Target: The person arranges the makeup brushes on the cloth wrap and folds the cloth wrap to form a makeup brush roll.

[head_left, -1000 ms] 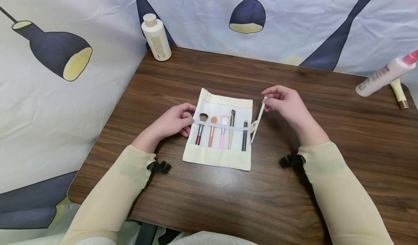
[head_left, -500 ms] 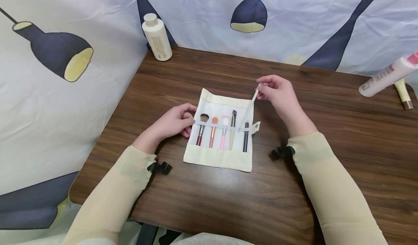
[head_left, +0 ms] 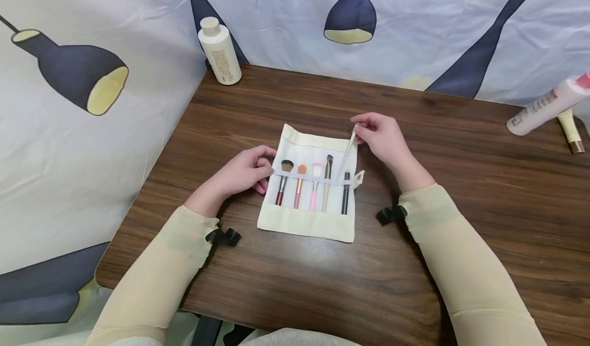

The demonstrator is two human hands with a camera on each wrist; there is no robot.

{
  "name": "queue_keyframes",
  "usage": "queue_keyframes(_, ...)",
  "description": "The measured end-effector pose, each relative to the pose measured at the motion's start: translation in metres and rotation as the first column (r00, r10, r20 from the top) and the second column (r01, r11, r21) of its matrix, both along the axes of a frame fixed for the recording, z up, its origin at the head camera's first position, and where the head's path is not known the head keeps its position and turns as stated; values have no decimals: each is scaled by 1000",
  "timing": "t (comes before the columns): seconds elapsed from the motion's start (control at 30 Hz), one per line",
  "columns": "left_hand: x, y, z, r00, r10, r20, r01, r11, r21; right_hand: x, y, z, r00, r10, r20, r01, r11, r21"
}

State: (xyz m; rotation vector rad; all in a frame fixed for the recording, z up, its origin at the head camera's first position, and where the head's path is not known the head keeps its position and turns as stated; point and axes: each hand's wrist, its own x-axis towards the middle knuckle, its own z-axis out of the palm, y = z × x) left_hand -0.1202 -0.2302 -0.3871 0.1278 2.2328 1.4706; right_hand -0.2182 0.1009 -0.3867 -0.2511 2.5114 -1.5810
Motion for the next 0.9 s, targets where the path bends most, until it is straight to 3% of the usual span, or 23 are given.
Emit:
queue_keyframes(0.23,0,0,1,1000,1,-3,-1,1000,8,2,-9,-4,995,67,76,-65,997,-29)
queue_keyframes(0.43,0,0,1,1000,0,-5,0,1000,9,7,-12,-6,983,144,110,-145,989,4)
queue_keyframes(0.63,-1,0,1,1000,0,-8,0,1000,4,9,-12,-5,968,207,143,-223,970,99)
queue_keyframes(0.9,-1,0,0,1000,3,-9,-3,1000,5,15,-13,1,957,262,125,-285,928,240)
